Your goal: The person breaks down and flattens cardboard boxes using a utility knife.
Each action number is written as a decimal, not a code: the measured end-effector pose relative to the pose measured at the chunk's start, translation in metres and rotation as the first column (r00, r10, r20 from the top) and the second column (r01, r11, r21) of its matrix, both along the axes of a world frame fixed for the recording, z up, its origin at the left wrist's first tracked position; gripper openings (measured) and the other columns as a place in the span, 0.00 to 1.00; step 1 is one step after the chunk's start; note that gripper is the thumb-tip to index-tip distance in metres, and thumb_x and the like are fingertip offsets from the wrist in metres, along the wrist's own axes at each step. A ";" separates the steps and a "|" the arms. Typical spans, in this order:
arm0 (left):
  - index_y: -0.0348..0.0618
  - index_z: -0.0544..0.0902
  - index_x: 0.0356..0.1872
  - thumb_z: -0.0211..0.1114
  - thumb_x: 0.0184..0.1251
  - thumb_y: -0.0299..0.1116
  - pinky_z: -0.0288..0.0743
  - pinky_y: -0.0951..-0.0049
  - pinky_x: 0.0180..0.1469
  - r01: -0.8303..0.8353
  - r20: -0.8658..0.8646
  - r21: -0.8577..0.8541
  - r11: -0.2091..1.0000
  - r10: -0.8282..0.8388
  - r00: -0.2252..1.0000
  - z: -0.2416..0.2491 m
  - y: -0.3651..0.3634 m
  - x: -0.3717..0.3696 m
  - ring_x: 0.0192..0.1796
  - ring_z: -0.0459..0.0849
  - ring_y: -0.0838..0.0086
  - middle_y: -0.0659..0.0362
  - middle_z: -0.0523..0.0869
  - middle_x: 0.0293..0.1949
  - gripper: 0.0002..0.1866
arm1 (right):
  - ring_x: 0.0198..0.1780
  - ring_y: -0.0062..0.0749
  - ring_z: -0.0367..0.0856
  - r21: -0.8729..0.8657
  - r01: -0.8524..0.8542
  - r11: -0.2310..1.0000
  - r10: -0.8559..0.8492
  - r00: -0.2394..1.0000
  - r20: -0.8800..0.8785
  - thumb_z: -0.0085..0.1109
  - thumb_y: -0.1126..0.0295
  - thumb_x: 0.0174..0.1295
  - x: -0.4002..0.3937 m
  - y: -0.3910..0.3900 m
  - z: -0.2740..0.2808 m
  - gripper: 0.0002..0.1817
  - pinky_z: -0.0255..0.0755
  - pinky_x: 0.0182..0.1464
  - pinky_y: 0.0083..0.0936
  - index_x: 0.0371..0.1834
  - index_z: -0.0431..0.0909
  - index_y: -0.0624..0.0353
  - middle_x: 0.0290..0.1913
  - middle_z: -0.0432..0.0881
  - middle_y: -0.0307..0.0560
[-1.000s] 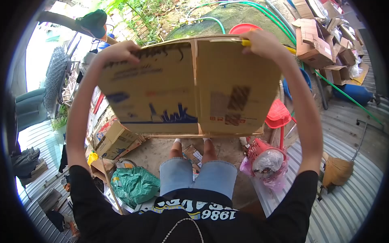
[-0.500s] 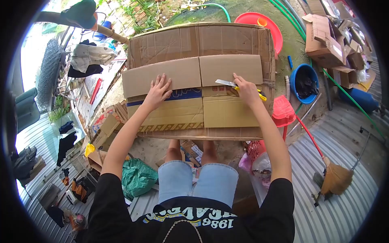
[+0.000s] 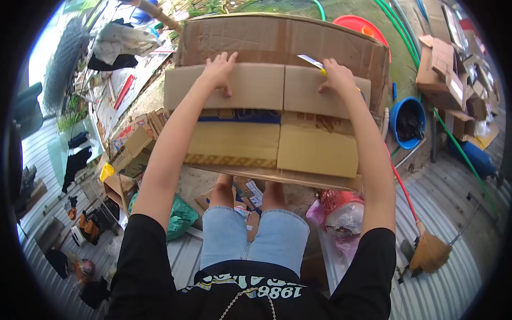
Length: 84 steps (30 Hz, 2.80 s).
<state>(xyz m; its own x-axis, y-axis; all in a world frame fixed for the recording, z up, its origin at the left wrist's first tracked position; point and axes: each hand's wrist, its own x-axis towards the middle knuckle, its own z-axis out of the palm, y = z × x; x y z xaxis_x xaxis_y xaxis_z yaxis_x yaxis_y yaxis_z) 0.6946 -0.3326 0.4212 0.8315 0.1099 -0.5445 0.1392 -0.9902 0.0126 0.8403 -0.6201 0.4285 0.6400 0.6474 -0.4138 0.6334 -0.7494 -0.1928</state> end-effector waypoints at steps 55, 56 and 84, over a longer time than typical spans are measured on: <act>0.48 0.54 0.63 0.55 0.45 0.29 0.73 0.71 0.27 -0.946 0.334 -0.036 0.321 0.896 0.292 0.104 0.290 -0.676 0.31 0.77 0.66 0.52 0.69 0.39 0.38 | 0.24 0.24 0.77 0.079 -0.709 -0.700 0.575 -0.496 0.650 0.49 0.69 0.51 -0.641 0.855 0.042 0.08 0.68 0.19 0.20 0.33 0.63 0.55 0.32 0.70 0.36; 0.48 0.55 0.63 0.55 0.44 0.27 0.74 0.70 0.26 -0.976 0.336 -0.098 0.195 0.930 0.152 0.102 0.294 -0.670 0.29 0.77 0.65 0.51 0.69 0.38 0.39 | 0.25 0.24 0.77 0.062 -0.634 -0.771 0.529 -0.583 0.616 0.49 0.68 0.52 -0.662 0.875 0.022 0.08 0.69 0.20 0.20 0.34 0.64 0.55 0.33 0.70 0.36; 0.58 0.42 0.66 0.73 0.33 0.51 0.50 0.34 0.57 -0.619 -0.028 -0.085 -0.781 0.623 -0.782 -0.292 0.436 -0.576 0.63 0.54 0.50 0.47 0.47 0.64 0.58 | 0.42 0.36 0.78 -0.087 -0.894 -0.439 0.898 -0.436 -0.048 0.72 0.61 0.30 -0.749 0.961 -0.319 0.47 0.74 0.37 0.31 0.59 0.56 0.39 0.66 0.54 0.35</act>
